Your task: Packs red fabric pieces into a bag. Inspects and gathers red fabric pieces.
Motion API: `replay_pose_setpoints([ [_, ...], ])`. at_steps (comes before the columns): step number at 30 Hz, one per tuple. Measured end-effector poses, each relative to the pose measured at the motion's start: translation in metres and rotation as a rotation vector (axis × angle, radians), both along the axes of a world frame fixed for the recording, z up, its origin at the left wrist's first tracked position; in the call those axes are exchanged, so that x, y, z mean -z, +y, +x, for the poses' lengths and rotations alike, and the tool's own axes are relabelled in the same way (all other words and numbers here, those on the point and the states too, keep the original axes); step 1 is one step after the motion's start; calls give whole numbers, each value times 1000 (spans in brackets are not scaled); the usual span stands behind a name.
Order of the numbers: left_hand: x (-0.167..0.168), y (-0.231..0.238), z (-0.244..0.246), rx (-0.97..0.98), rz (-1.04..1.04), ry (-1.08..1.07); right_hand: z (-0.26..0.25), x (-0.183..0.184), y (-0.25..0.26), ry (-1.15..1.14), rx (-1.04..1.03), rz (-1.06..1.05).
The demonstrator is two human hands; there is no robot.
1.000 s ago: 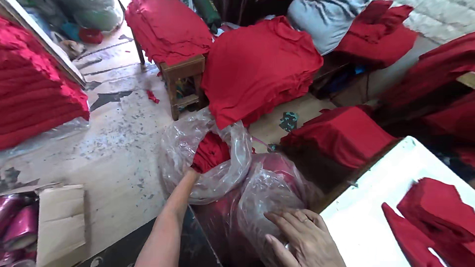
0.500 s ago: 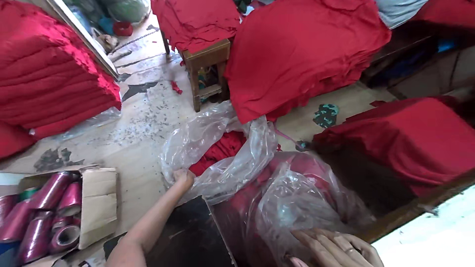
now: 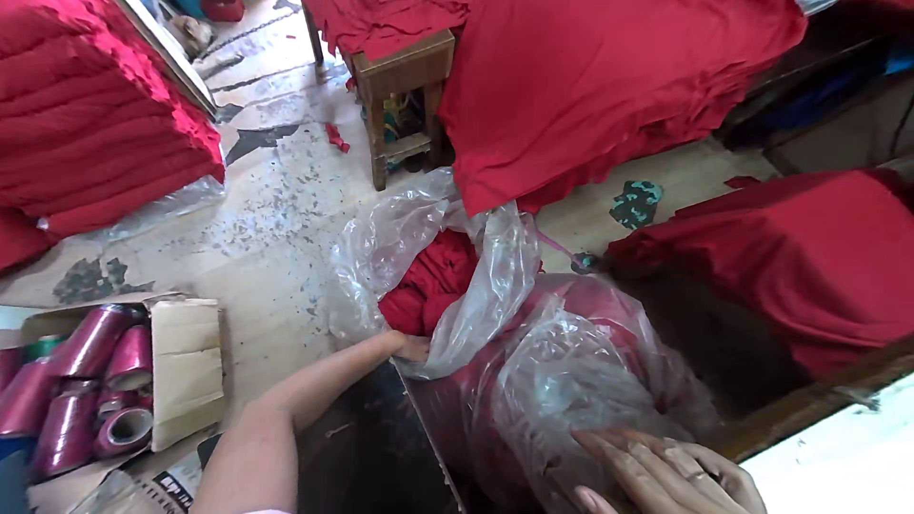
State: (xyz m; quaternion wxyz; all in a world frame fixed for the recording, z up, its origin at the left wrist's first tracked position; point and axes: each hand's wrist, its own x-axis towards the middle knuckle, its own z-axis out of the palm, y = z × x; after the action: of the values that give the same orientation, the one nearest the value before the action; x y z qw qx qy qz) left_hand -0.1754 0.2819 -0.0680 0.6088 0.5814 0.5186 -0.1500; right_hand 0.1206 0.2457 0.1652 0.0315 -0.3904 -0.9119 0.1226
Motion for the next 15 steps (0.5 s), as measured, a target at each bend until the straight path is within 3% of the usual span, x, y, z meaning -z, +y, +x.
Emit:
replay_pose_setpoints([
  [5, -7, 5, 2, -71, -205, 289, -1, 0, 2, -8, -6, -2],
  [7, -2, 8, 6, -10, -199, 259, -2, 0, 2, -19, -6, -7],
  [11, 23, 12, 8, 80, -42, -18, -1, 1, 3, -10, -5, -5],
  [15, 26, 26, 21, 148, 40, 33, -2, -1, 5, -10, -7, -17],
])
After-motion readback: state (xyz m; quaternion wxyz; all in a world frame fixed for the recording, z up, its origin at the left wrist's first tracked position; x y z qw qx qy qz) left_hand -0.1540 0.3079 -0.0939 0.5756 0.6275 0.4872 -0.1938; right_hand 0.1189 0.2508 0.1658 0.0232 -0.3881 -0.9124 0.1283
